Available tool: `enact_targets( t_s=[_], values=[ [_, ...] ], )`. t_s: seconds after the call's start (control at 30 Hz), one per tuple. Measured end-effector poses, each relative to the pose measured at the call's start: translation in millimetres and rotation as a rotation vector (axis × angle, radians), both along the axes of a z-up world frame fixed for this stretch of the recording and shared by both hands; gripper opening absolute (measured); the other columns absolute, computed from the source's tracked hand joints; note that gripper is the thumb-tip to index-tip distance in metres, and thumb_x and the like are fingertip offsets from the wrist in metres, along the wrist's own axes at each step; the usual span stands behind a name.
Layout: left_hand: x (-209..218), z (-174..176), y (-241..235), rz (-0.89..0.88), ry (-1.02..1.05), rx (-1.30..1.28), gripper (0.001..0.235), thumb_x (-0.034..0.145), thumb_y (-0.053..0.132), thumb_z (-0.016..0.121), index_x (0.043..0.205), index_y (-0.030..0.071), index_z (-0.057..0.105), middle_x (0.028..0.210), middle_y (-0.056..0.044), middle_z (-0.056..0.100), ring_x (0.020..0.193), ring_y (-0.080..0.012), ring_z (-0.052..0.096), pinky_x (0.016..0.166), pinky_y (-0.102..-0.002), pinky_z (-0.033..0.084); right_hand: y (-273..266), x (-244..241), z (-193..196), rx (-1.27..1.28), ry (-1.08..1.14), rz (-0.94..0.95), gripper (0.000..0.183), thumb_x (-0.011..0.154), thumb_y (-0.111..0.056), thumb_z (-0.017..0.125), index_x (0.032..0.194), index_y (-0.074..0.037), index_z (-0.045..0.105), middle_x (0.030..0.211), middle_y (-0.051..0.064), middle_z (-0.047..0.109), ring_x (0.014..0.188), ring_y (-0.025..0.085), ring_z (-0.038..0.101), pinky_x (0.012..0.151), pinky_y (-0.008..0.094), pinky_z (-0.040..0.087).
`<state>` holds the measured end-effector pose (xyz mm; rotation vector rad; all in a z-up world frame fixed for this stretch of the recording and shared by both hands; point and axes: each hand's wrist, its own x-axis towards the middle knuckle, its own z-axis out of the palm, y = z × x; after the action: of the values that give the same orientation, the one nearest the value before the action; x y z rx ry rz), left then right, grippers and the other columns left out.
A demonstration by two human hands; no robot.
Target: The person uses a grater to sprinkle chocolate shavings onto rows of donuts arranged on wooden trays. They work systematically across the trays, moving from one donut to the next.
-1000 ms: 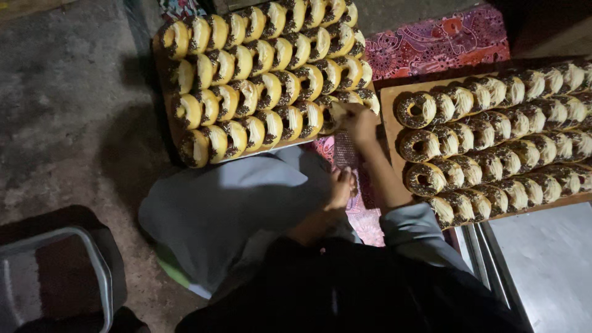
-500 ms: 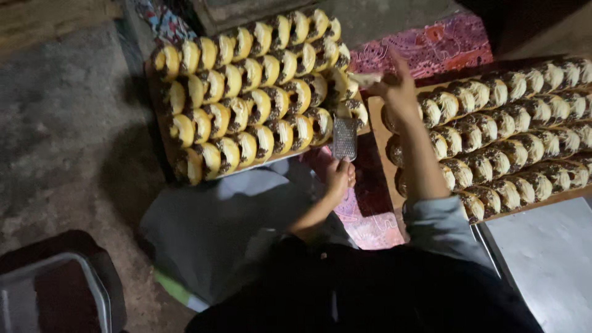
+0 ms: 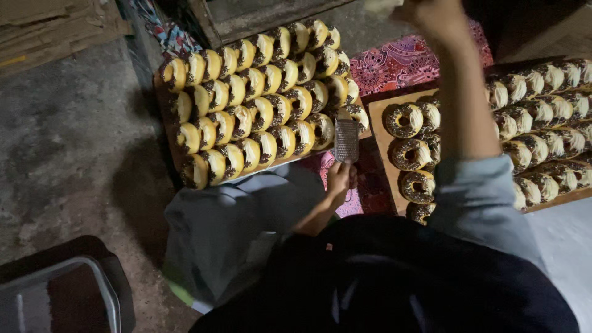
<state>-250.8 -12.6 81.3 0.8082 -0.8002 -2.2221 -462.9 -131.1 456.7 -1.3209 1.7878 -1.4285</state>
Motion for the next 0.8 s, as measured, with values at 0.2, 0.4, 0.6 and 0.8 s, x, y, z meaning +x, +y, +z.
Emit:
enact_targets(
  t_s=[0.2, 0.4, 0.6, 0.8],
  values=[
    [-7, -1, -2, 0.005, 0.058, 0.151, 0.023, 0.11, 0.022, 0.05, 0.09, 0.01, 0.045, 0.067, 0.001, 0.045, 0.049, -0.0094, 0.04, 0.041, -0.028, 0.033, 63, 49, -124, 0.227, 0.1, -0.059, 0.031, 0.087, -0.004, 0.077, 0.118, -0.009, 0.076, 0.115, 0.008, 0.076, 0.098, 0.016, 0.073, 0.083, 0.032, 0.061],
    [-17, -7, -14, 0.025, -0.051, 0.135, 0.018, 0.108, 0.016, 0.049, 0.09, 0.011, 0.049, 0.066, 0.0, 0.047, 0.047, -0.0097, 0.041, 0.039, -0.027, 0.034, 109, 94, -207, 0.126, 0.179, -0.239, 0.032, 0.084, -0.001, 0.082, 0.116, -0.006, 0.076, 0.118, 0.012, 0.074, 0.099, 0.02, 0.073, 0.085, 0.03, 0.061],
    [-28, -10, -6, -0.179, -0.18, -0.084, 0.013, 0.102, 0.01, 0.045, 0.095, 0.013, 0.055, 0.061, -0.001, 0.049, 0.043, -0.011, 0.046, 0.036, -0.029, 0.038, 130, 89, -251, -0.085, -0.291, -0.545, 0.027, 0.092, 0.003, 0.074, 0.119, 0.005, 0.071, 0.116, 0.015, 0.076, 0.105, 0.021, 0.072, 0.091, 0.029, 0.058],
    [-17, -16, 5, -0.17, -0.185, 0.016, 0.015, 0.108, 0.017, 0.05, 0.093, 0.011, 0.051, 0.062, 0.0, 0.049, 0.043, -0.0091, 0.044, 0.037, -0.027, 0.038, 145, 91, -254, 0.105, -0.367, -0.62, 0.029, 0.092, -0.001, 0.07, 0.121, -0.003, 0.072, 0.115, 0.015, 0.075, 0.092, 0.024, 0.072, 0.075, 0.035, 0.058]
  ],
)
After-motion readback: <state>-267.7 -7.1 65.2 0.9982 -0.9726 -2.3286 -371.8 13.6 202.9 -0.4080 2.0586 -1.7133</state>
